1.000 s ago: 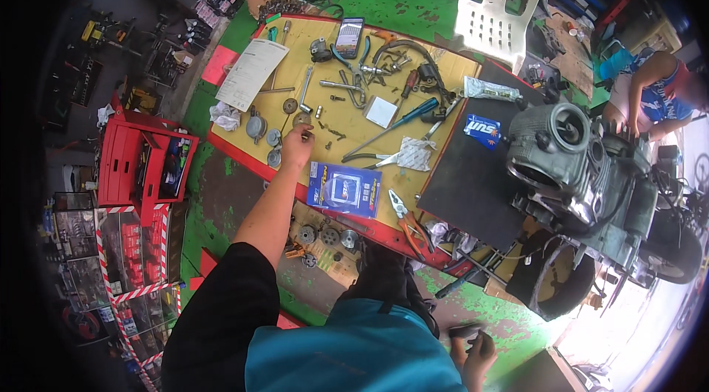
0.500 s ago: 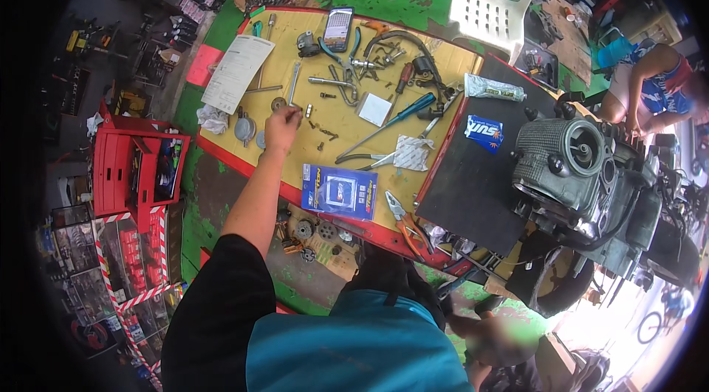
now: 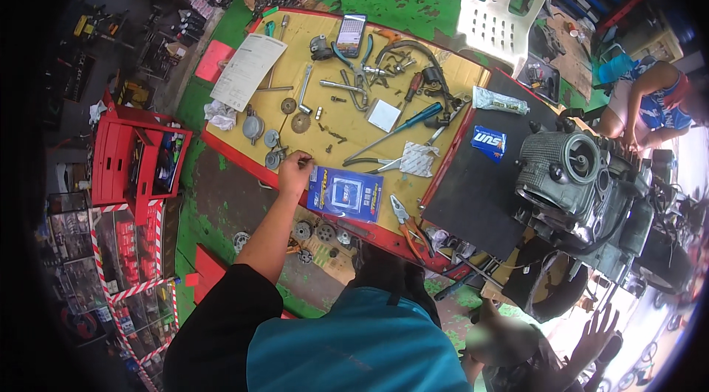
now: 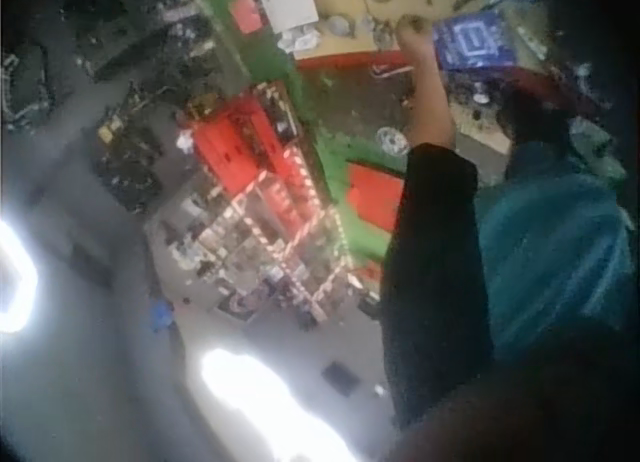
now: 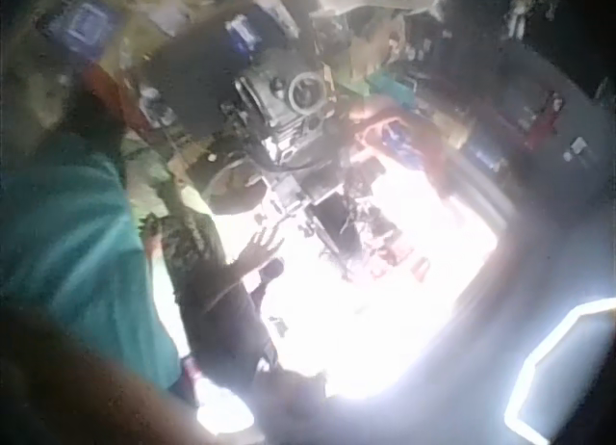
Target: The person works on a disassembled motorcycle engine on a workbench, using a torque wrench to tighten bolts and installing a gear into the engine casing. They handle the engine block, a gear, and various tools while a coworker assists.
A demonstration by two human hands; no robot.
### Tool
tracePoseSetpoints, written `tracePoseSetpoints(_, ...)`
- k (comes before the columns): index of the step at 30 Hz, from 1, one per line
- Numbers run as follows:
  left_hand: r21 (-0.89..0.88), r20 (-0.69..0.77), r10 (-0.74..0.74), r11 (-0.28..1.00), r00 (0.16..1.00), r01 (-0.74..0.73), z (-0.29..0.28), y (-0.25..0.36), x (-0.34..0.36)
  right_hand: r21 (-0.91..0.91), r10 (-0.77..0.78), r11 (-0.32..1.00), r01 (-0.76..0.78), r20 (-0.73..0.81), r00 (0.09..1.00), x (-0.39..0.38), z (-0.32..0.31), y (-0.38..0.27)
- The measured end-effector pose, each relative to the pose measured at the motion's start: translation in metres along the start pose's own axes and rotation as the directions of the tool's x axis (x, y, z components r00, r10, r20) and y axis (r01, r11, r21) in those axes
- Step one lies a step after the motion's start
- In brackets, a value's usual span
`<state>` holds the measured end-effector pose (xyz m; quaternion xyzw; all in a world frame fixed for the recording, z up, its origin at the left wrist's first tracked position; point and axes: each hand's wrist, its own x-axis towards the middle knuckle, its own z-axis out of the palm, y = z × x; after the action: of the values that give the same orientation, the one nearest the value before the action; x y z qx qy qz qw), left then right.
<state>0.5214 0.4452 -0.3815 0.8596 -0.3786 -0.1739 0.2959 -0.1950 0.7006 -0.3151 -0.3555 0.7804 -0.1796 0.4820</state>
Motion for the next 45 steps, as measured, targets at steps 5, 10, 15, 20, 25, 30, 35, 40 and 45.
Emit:
tracePoseSetpoints(5, -0.022, -0.011, -0.006, 1.000, 1.000, 0.006, 0.002, 0.005, 0.004, 0.063, -0.015, 0.998, 0.018, -0.041, 0.999, 0.007, -0.010, 0.013)
tracePoseSetpoints(10, -0.014, 0.000, -0.082, 0.997, 0.997, 0.082, 0.001, 0.008, 0.015, -0.058, 0.019, 0.998, -0.021, -0.023, 1.000, 0.015, -0.001, -0.013)
tracePoseSetpoints(15, 0.287, -0.150, 0.072, 0.958, 0.986, -0.026, -0.012, 0.017, 0.068, -0.124, 0.037, 0.992, -0.037, -0.005, 0.999, 0.021, 0.001, -0.034)
tracePoseSetpoints(20, 0.385, -0.042, -0.142, 0.911, 0.989, 0.147, -0.007, 0.038, 0.112, -0.141, 0.054, 0.988, -0.057, -0.029, 0.998, 0.018, 0.009, -0.047)
tracePoseSetpoints(25, 0.203, 0.025, -0.285, 0.940, 0.958, 0.275, -0.017, 0.016, 0.125, -0.163, 0.048, 0.985, -0.048, -0.009, 0.999, 0.027, 0.006, -0.059)
tracePoseSetpoints(30, 0.054, 0.015, -0.304, 0.952, 0.953, 0.303, -0.036, -0.001, 0.149, -0.166, 0.055, 0.985, -0.054, -0.003, 0.999, 0.020, 0.006, -0.058)
tracePoseSetpoints(35, -0.181, -0.005, -0.291, 0.941, 0.957, 0.286, -0.056, -0.040, 0.156, -0.143, 0.032, 0.989, -0.028, 0.028, 0.999, 0.018, 0.003, -0.068)
tracePoseSetpoints(40, -0.557, 0.106, -0.360, 0.751, 0.927, 0.356, -0.080, 0.008, 0.134, -0.115, -0.087, 0.989, 0.095, 0.070, 0.994, 0.014, 0.026, -0.147)
tracePoseSetpoints(45, -0.704, 0.312, -0.027, 0.665, 0.950, 0.250, -0.067, 0.089, 0.063, -0.278, -0.371, 0.870, 0.407, 0.175, 0.912, 0.021, 0.066, -0.279)
